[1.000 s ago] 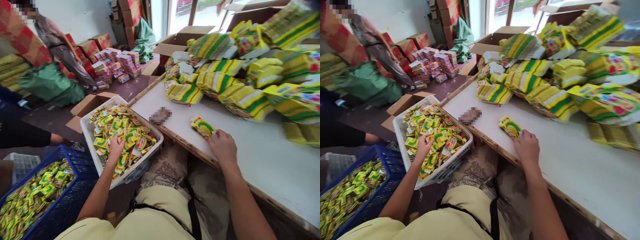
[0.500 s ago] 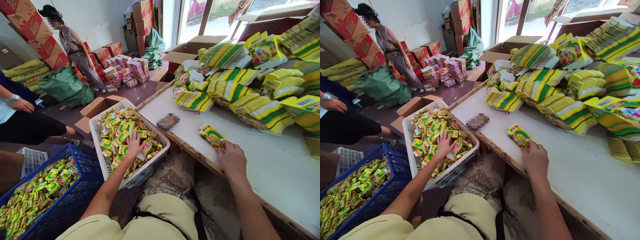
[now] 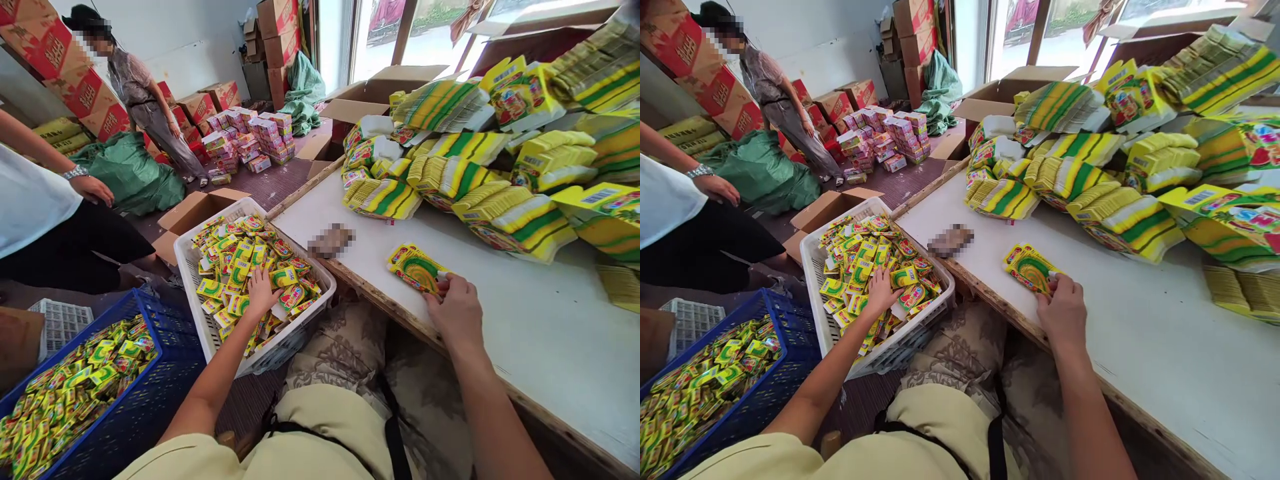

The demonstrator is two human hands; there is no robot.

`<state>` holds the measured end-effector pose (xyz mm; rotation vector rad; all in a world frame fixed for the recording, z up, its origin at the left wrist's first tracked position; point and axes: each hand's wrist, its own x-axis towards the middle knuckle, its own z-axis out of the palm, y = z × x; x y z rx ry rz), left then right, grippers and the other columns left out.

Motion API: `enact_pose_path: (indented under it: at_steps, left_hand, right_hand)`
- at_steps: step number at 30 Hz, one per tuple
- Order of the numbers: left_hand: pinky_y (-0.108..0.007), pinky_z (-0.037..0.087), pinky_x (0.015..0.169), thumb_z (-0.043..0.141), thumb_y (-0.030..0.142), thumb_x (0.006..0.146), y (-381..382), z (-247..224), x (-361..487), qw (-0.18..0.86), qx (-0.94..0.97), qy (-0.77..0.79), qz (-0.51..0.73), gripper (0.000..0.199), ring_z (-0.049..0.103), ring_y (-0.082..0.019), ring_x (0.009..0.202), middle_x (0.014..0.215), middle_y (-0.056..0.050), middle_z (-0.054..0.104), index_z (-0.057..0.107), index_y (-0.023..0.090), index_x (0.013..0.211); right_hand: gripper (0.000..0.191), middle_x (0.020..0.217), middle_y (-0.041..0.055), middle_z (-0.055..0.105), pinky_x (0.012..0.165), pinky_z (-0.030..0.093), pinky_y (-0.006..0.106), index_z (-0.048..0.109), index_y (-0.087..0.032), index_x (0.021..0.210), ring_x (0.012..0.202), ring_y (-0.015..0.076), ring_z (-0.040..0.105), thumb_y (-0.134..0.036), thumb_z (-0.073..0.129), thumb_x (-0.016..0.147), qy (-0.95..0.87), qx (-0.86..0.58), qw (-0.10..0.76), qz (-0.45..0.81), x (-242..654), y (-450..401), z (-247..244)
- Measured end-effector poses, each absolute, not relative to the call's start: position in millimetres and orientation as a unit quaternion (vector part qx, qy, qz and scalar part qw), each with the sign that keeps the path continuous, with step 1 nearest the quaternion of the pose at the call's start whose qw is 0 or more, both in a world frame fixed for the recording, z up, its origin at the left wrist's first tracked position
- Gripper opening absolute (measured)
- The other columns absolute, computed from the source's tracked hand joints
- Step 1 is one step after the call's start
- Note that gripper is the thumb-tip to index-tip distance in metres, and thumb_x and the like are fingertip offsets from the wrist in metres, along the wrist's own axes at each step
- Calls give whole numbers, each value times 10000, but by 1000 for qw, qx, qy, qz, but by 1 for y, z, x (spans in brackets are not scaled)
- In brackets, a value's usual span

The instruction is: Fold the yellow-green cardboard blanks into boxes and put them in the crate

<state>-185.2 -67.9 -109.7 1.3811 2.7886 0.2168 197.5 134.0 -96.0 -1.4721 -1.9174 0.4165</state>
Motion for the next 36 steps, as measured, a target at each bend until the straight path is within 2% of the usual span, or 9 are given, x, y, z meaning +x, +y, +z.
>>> enact_pose_path:
  at_steps: [3, 6, 10, 13, 16, 20, 25, 29, 36]
  left_hand:
    - [-531, 301, 1126, 692, 468, 794, -79, -109, -188, 42, 447, 888, 101, 839, 306, -407, 1439, 1543, -293, 291, 346, 90, 1459]
    - [-522, 299, 1134, 686, 538, 782, -79, -107, -196, 67, 448, 881, 136, 876, 283, -397, 1452, 1562, -274, 263, 350, 104, 1465]
    - [-529, 260, 1163, 676, 582, 775, -58, -103, -207, 93, 473, 855, 189, 807, 257, -380, 1467, 1563, -230, 299, 464, 124, 1404]
    - [-472, 330, 1142, 667, 538, 799, -36, -97, -214, 109, 510, 827, 208, 639, 432, -325, 1378, 1463, -178, 483, 577, 151, 1300]
    - [-422, 412, 1086, 665, 461, 822, -21, -90, -213, 115, 542, 799, 235, 524, 562, -275, 1248, 1329, -138, 615, 612, 164, 1251]
    - [-398, 423, 1077, 634, 359, 865, -22, -80, -194, 90, 561, 772, 284, 414, 568, -232, 1225, 1285, -119, 641, 613, 157, 1226]
    - [-444, 428, 1066, 626, 281, 864, -47, -75, -160, 69, 565, 756, 324, 283, 572, -245, 1201, 1233, -114, 655, 661, 176, 1125]
    - [-463, 436, 1054, 613, 250, 869, -62, -70, -131, 66, 572, 741, 346, 221, 590, -241, 1166, 1189, -97, 673, 677, 202, 1075]
    - [-405, 480, 987, 577, 287, 914, -51, -41, -62, 156, 634, 629, 423, 182, 623, -209, 1073, 1088, -89, 701, 692, 212, 1034]
  right_hand:
    - [385, 913, 88, 565, 832, 468, 436, 524, -192, 1097, 899, 279, 552, -247, 567, 719, -732, -559, 350, 169, 198, 136, -100]
    - [358, 939, 93, 567, 852, 469, 436, 534, -193, 1074, 895, 270, 561, -243, 567, 721, -737, -551, 352, 173, 199, 138, -103]
    - [339, 934, 83, 565, 858, 472, 442, 538, -193, 1057, 864, 257, 564, -258, 556, 725, -747, -535, 354, 176, 202, 140, -104]
    - [326, 933, 95, 565, 845, 478, 440, 540, -194, 1048, 835, 258, 572, -263, 550, 730, -753, -523, 356, 179, 203, 139, -101]
    - [290, 926, 110, 566, 821, 476, 449, 540, -207, 1019, 824, 275, 577, -265, 548, 735, -753, -523, 358, 178, 203, 138, -98]
    - [292, 897, 92, 564, 807, 475, 449, 529, -208, 1003, 811, 270, 573, -291, 553, 724, -748, -527, 362, 175, 202, 139, -96]
    - [280, 881, 105, 590, 805, 488, 450, 528, -215, 1006, 789, 269, 577, -336, 543, 754, -743, -519, 386, 172, 202, 140, -98]
    - [287, 821, 66, 593, 782, 517, 483, 531, -209, 998, 760, 267, 597, -405, 528, 788, -717, -524, 426, 174, 202, 140, -98]
    - [390, 821, 39, 630, 733, 566, 423, 543, -205, 992, 702, 214, 635, -538, 608, 800, -643, -545, 495, 209, 205, 137, -91]
